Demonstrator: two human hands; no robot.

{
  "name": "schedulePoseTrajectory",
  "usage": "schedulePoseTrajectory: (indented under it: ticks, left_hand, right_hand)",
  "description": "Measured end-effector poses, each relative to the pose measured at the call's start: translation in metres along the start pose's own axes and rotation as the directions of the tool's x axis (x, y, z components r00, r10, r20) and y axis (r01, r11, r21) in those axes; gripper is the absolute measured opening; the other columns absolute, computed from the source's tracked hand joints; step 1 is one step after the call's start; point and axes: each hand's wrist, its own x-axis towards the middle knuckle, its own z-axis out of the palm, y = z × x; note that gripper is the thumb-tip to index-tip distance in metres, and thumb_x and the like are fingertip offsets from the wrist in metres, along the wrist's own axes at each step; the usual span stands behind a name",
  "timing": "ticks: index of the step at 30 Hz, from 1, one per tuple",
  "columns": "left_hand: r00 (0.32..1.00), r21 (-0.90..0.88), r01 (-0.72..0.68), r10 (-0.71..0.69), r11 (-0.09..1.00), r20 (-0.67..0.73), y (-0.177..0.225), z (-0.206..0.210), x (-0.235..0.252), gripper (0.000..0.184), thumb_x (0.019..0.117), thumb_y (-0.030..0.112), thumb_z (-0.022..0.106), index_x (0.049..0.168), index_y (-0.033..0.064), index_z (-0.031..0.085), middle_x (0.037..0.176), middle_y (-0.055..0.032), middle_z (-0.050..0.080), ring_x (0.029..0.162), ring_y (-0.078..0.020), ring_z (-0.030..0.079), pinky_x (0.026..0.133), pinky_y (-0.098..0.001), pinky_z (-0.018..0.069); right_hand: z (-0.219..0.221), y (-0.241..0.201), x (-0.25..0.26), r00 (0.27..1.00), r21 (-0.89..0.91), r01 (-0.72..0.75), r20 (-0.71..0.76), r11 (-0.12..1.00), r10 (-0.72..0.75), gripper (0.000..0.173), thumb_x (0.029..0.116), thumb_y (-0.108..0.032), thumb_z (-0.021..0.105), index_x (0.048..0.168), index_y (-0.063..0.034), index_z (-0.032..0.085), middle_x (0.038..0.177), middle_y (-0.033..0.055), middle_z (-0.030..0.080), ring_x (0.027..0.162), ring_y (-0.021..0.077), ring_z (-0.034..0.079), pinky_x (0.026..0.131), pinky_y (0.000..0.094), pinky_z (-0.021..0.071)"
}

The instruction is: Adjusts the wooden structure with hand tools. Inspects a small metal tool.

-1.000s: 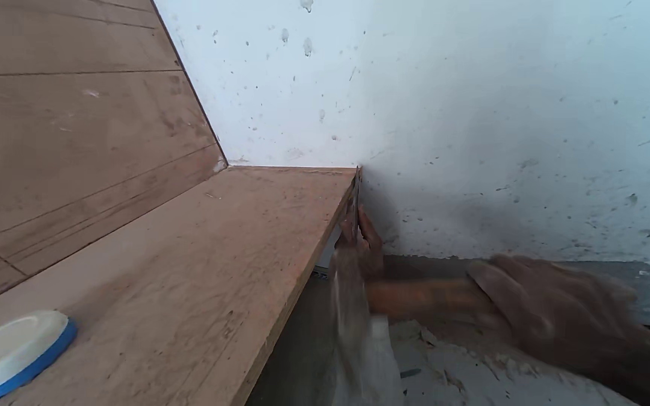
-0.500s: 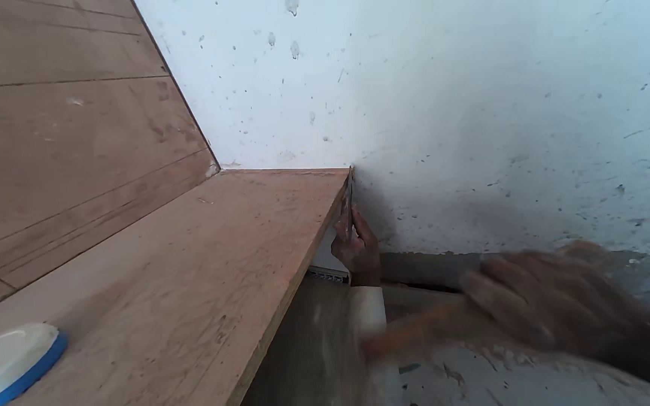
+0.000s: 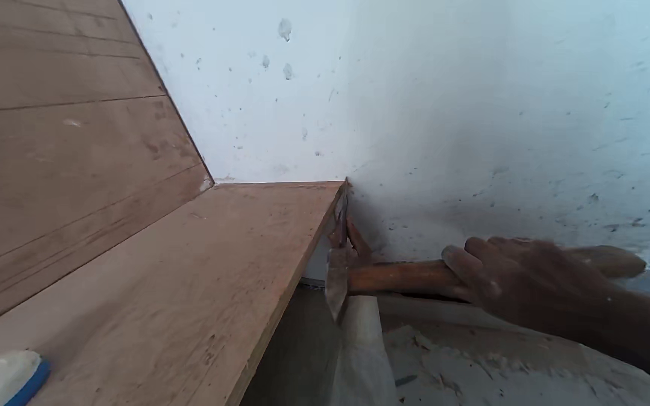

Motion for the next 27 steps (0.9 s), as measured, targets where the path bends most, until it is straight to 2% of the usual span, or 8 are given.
schedulePoseTrajectory:
  ticks: [4, 9, 12, 14, 16, 18, 23, 27]
  left_hand:
    - [0.999, 0.012, -0.052, 0.052, 0.999, 0.008, -0.006, 0.001, -0.012, 0.033, 0.1034, 0.015, 0.058, 0.121, -0.0110, 0.067, 0.096, -0.0246, 0.074, 0.076, -0.0295, 0.074, 0.073, -0.0391, 0.0593]
    - [0.992, -0.143, -0.100, 0.111, 0.985, 0.068, 0.004, 0.000, -0.037, 0.031, 0.0988, 0.010, 0.062, 0.119, -0.0124, 0.067, 0.100, -0.0228, 0.075, 0.079, -0.0198, 0.074, 0.075, -0.0289, 0.0593]
    - [0.906, -0.340, 0.376, -0.265, 0.862, 0.331, 0.042, -0.020, -0.035, 0.033, 0.1045, 0.020, 0.058, 0.126, -0.0047, 0.062, 0.115, -0.0127, 0.071, 0.100, -0.0129, 0.068, 0.092, -0.0315, 0.0546]
    - [0.821, -0.482, 0.558, -0.364, 0.676, 0.440, 0.055, -0.031, -0.025, 0.023, 0.1030, 0.027, 0.061, 0.112, 0.0059, 0.065, 0.092, 0.0040, 0.072, 0.083, -0.0014, 0.070, 0.080, -0.0239, 0.0594]
    - [0.768, -0.609, 0.637, -0.320, 0.473, 0.554, 0.066, -0.044, -0.016, 0.010, 0.1033, 0.011, 0.058, 0.108, 0.0063, 0.065, 0.090, 0.0011, 0.076, 0.078, -0.0104, 0.075, 0.078, -0.0300, 0.0644]
    - [0.757, -0.669, 0.652, -0.256, 0.357, 0.601, 0.077, -0.059, -0.017, 0.014, 0.1018, 0.001, 0.054, 0.103, 0.0044, 0.068, 0.087, -0.0053, 0.077, 0.074, -0.0173, 0.076, 0.073, -0.0336, 0.0657]
    - [0.715, -0.674, 0.685, -0.075, 0.276, 0.695, 0.096, -0.094, -0.037, 0.015, 0.0985, 0.005, 0.060, 0.098, 0.0076, 0.075, 0.088, -0.0082, 0.078, 0.074, -0.0174, 0.077, 0.071, -0.0348, 0.0658]
    - [0.625, -0.624, 0.720, 0.108, 0.302, 0.773, 0.102, -0.115, -0.051, 0.013, 0.0950, 0.017, 0.070, 0.105, 0.0142, 0.079, 0.096, -0.0037, 0.078, 0.081, -0.0129, 0.076, 0.072, -0.0317, 0.0653]
  right_hand:
    - [0.007, 0.001, -0.030, 0.975, -0.052, 0.135, -0.171, 0.989, -0.142, 0.035, 0.1051, -0.037, 0.037, 0.087, -0.0113, 0.052, 0.062, 0.0015, 0.044, 0.045, 0.0187, 0.046, 0.037, 0.0308, 0.0352]
    - [0.007, -0.008, -0.065, 0.992, -0.034, 0.043, -0.113, 0.998, -0.047, 0.037, 0.1059, -0.039, 0.037, 0.093, -0.0102, 0.056, 0.065, 0.0057, 0.050, 0.047, 0.0234, 0.052, 0.038, 0.0339, 0.0387]
    - [0.013, -0.017, -0.096, 0.960, 0.136, -0.260, -0.073, 0.956, 0.272, 0.041, 0.1022, -0.046, 0.044, 0.094, -0.0093, 0.061, 0.062, 0.0046, 0.057, 0.044, 0.0187, 0.054, 0.035, 0.0337, 0.0393]
    - [0.018, -0.028, -0.113, 0.825, 0.374, -0.512, -0.037, 0.773, 0.564, 0.044, 0.1017, -0.052, 0.051, 0.096, -0.0096, 0.062, 0.058, -0.0003, 0.052, 0.044, 0.0078, 0.047, 0.039, 0.0253, 0.0372]
    - [0.020, -0.038, -0.124, 0.605, 0.648, -0.627, 0.056, 0.433, 0.794, 0.046, 0.0958, -0.057, 0.061, 0.103, -0.0124, 0.066, 0.060, -0.0072, 0.054, 0.044, -0.0004, 0.049, 0.039, 0.0198, 0.0444]
    - [0.014, -0.041, -0.121, 0.424, 0.823, -0.556, 0.166, 0.112, 0.890, 0.041, 0.0891, -0.053, 0.072, 0.112, -0.0198, 0.066, 0.061, -0.0121, 0.058, 0.041, -0.0004, 0.051, 0.037, 0.0200, 0.0473]
    - [-0.012, -0.035, -0.112, 0.344, 0.945, -0.259, 0.283, -0.199, 0.895, 0.038, 0.0940, -0.036, 0.074, 0.126, -0.0181, 0.065, 0.087, -0.0007, 0.076, 0.042, 0.0045, 0.053, 0.038, 0.0187, 0.0473]
    - [-0.025, -0.043, -0.118, 0.314, 0.881, -0.224, 0.471, -0.417, 0.824, 0.020, 0.0959, -0.026, 0.072, 0.113, -0.0159, 0.069, 0.061, 0.0013, 0.060, 0.038, 0.0051, 0.048, 0.036, 0.0202, 0.0466]
